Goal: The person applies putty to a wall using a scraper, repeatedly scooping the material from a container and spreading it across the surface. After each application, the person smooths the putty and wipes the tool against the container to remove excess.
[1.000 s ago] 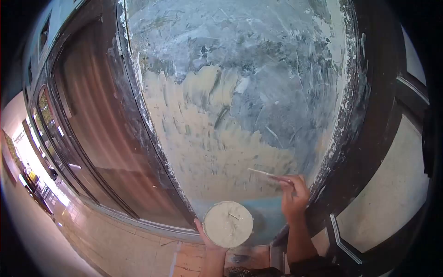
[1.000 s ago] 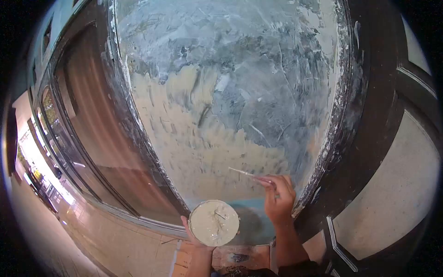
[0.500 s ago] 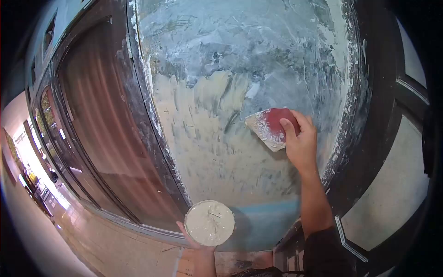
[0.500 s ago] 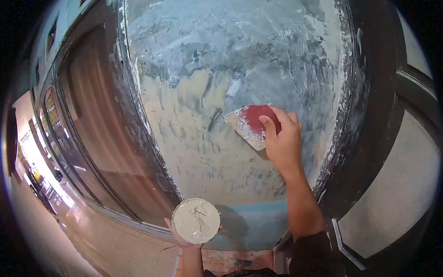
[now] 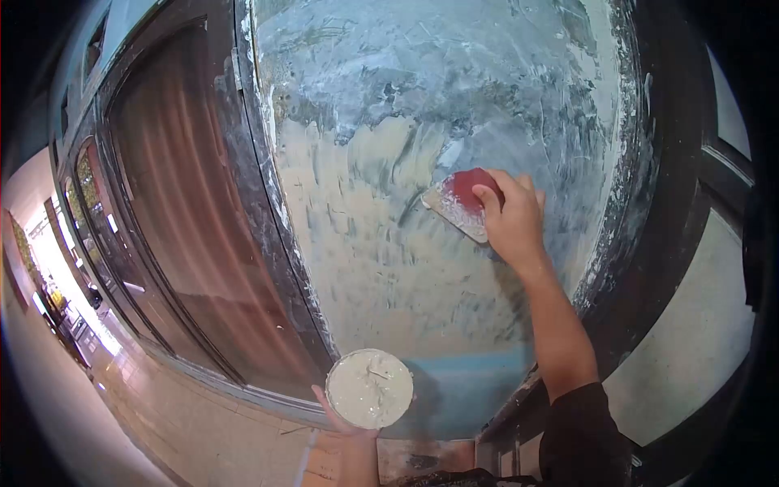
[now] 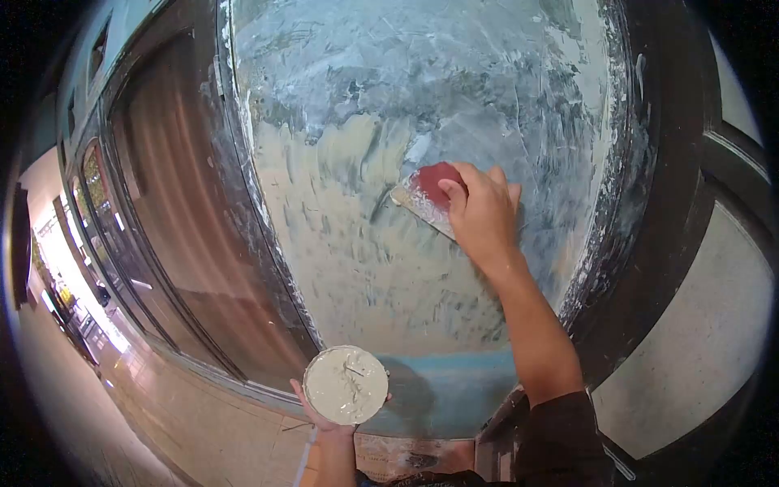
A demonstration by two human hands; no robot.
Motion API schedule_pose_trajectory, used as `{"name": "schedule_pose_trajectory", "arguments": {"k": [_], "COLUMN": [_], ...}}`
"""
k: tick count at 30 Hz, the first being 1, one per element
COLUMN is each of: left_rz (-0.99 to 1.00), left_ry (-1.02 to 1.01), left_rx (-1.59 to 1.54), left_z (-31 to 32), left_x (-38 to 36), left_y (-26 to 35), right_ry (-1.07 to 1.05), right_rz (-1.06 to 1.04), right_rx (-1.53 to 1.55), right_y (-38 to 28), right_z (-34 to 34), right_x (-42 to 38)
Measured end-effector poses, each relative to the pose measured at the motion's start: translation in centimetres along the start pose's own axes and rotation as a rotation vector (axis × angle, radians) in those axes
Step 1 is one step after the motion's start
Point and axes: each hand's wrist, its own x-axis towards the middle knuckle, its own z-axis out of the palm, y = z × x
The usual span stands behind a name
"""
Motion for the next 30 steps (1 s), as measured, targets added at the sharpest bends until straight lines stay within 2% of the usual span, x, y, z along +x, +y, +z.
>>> {"name": "schedule_pose_trajectory", "arguments": {"k": [4,8,11,14,16,18,20,23,26,27,28,30], "left_rz": [0.013,-0.001,-0.002,0.015,0.031,0.010,-0.012,0.016,0.017,0.029,0.040,0.044], "left_ry": [-0.033,-0.064,-0.064,-0.010,-0.021,-0.048,-0.077,-0.049,-0.028,-0.003,0.022,0.029], "left_rx": [0.007,-0.017,-0.003,-0.017,-0.011,-0.019,-0.023,-0.015,-0.064,-0.051,-0.036,-0.023], "left_z": [0.2,0.0,0.0,0.3,0.3,-0.2,-0.4,0.0,0.3,0.3,0.2,0.4], "left_x": [0.1,-0.2,-0.1,-0.3,-0.4,-0.3,-0.2,-0.4,-0.7,-0.7,-0.7,-0.8], "left_y": [0.0,-0.3,-0.4,-0.6,-0.7,-0.6,-0.5,-0.6,-0.7,-0.7,-0.7,-0.7], "right_ry": [0.021,-0.031,0.029,0.093,0.007,-0.165,-0.103,0.081,0.065,-0.049,-0.050,-0.242], "right_rz": [0.038,-0.044,-0.034,-0.018,-0.039,-0.095,-0.137,-0.013,-0.024,-0.032,-0.033,-0.168], "right_rx": [-0.020,0.011,-0.059,-0.001,0.015,-0.040,-0.115,0.016,0.157,0.067,0.067,0.008], "right_y": [0.2,0.2,0.5,0.5,-0.1,-0.5,-0.5,0.8,1.4,0.6,0.4,0.1], "right_z": [-0.4,-0.1,-0.1,-0.4,-0.3,0.2,-0.1,-1.0,-0.9,-1.3,-0.9,0.3], "right_x": [1.1,0.6,1.6,1.5,0.5,-0.1,1.1,4.1,3.3,2.2,0.9,-1.3]}}
